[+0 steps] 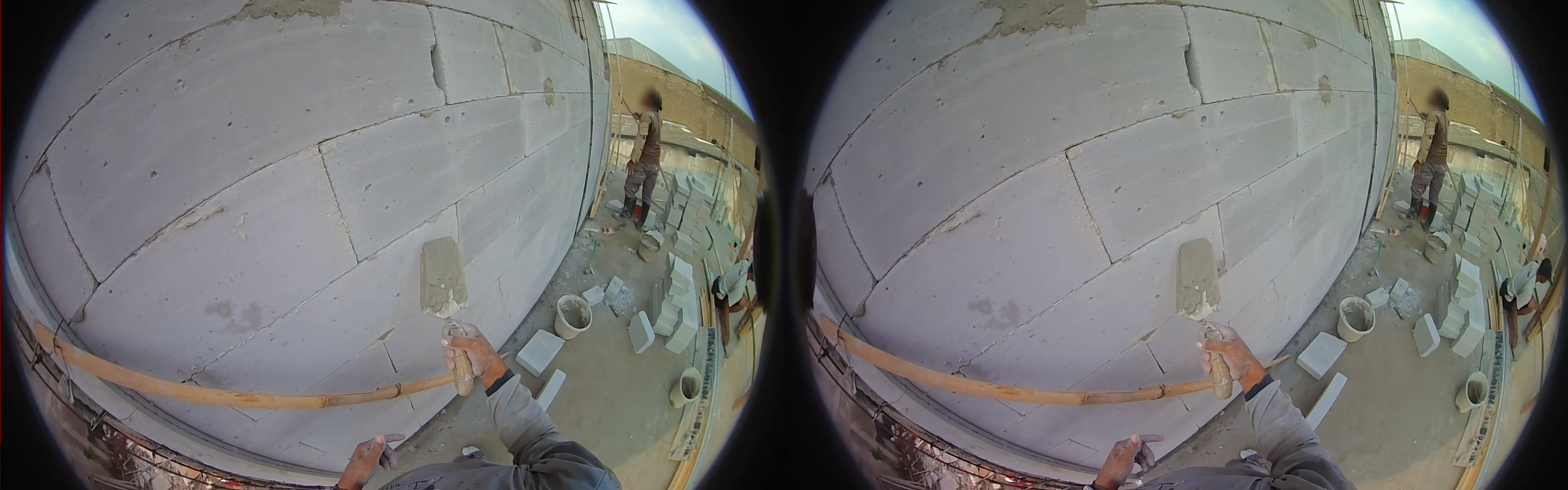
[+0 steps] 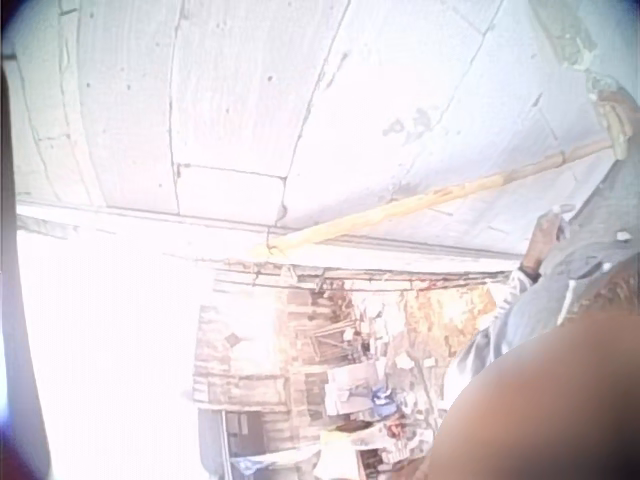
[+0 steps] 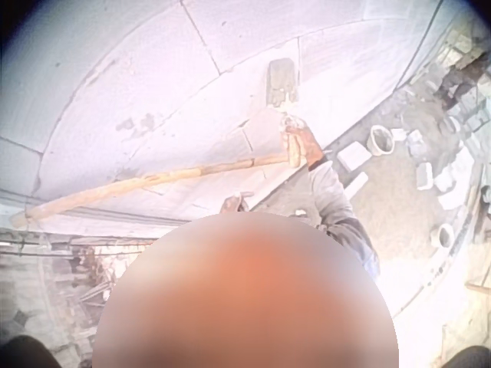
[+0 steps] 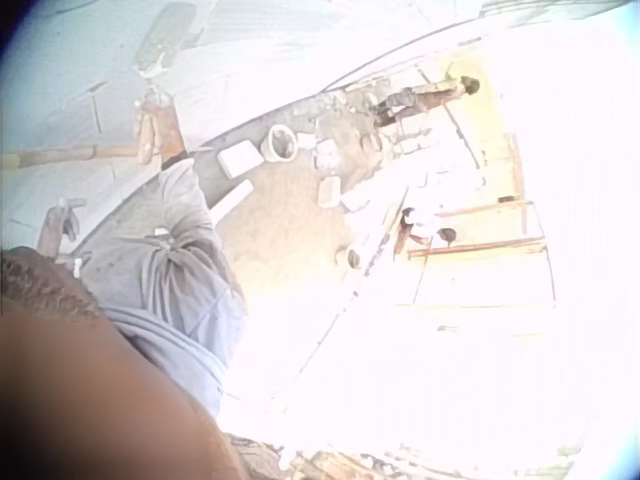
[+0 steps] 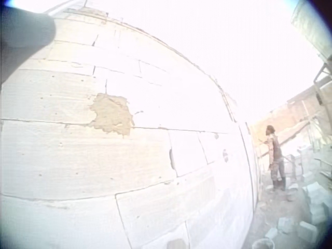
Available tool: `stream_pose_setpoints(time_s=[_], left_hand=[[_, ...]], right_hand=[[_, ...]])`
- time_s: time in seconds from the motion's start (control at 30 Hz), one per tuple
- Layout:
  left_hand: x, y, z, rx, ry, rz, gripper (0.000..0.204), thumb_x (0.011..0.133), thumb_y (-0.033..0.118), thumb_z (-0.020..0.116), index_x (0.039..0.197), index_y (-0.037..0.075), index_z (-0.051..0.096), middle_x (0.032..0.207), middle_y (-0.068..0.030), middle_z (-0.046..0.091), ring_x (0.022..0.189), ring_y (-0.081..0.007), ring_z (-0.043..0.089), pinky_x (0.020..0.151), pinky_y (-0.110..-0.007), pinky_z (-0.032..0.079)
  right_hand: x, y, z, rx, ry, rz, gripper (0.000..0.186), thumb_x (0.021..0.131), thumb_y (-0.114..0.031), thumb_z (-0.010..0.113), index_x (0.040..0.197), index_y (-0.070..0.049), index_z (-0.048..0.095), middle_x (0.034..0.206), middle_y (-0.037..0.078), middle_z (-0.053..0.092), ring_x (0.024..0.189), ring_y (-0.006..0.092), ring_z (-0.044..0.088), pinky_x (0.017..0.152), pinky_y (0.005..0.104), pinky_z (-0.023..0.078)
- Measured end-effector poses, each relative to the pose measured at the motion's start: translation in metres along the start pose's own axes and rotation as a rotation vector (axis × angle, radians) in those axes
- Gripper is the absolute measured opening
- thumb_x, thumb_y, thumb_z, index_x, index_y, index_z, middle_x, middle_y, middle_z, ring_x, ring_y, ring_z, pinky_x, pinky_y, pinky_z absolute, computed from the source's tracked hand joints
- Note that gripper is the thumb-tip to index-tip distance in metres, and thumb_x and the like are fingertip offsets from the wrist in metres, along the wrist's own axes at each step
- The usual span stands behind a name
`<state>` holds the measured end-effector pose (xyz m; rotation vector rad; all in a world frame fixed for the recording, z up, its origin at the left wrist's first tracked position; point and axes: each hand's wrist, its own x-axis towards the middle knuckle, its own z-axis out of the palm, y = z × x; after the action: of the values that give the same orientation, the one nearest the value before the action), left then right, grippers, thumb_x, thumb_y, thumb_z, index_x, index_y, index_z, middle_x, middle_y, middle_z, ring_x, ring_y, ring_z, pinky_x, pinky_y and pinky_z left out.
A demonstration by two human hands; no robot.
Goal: The person applies mortar from a bucket onto a concrete block wall using a trowel.
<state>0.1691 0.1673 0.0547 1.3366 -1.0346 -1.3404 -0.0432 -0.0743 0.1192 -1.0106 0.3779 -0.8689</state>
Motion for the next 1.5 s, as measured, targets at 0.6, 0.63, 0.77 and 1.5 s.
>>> stream_pose_setpoints(time_s=[0.6, 0.63, 0.77, 1.5], left_hand=[[0.078, 0.004, 0.072, 0.245, -0.111, -0.134, 0.062, 0.098, 0.051, 0.030, 0.118, -0.002, 0.058, 0.068, -0.0020, 0.057, 0.059, -0.0079, 0.051, 0.058, -0.022, 0.044], [0.084, 0.005, 0.081, 0.262, -0.114, -0.165, 0.060, 0.098, 0.051, 0.032, 0.119, 0.002, 0.058, 0.069, -0.0019, 0.057, 0.060, -0.0080, 0.051, 0.059, -0.022, 0.044], [0.111, -0.007, 0.117, 0.350, -0.140, -0.221, 0.054, 0.098, 0.049, 0.035, 0.120, 0.007, 0.060, 0.070, -0.0026, 0.056, 0.064, -0.0097, 0.053, 0.063, -0.024, 0.045], [0.136, -0.029, 0.201, 0.573, 0.005, -0.312, 0.062, 0.091, 0.059, 0.040, 0.089, 0.001, 0.063, 0.071, -0.0127, 0.063, 0.069, -0.0242, 0.062, 0.067, -0.036, 0.048]], right_hand=[[-0.003, -0.050, -0.086, 0.158, -0.045, -0.027, 0.015, 0.080, -0.014, 0.061, 0.089, -0.006, 0.051, 0.064, 0.004, 0.050, 0.049, 0.0151, 0.053, 0.047, 0.0292, 0.047], [-0.007, -0.047, -0.096, 0.182, 0.006, 0.000, 0.013, 0.080, -0.012, 0.060, 0.088, -0.006, 0.051, 0.064, 0.004, 0.050, 0.049, 0.0154, 0.053, 0.047, 0.0297, 0.047], [-0.028, -0.005, -0.156, 0.147, 0.123, 0.146, 0.013, 0.081, -0.010, 0.059, 0.090, -0.003, 0.053, 0.064, 0.006, 0.051, 0.049, 0.0181, 0.054, 0.046, 0.0326, 0.048], [-0.031, 0.014, -0.243, 0.168, 0.216, 0.338, 0.008, 0.078, -0.009, 0.057, 0.083, -0.004, 0.052, 0.062, 0.007, 0.052, 0.045, 0.0228, 0.054, 0.042, 0.0351, 0.046]])
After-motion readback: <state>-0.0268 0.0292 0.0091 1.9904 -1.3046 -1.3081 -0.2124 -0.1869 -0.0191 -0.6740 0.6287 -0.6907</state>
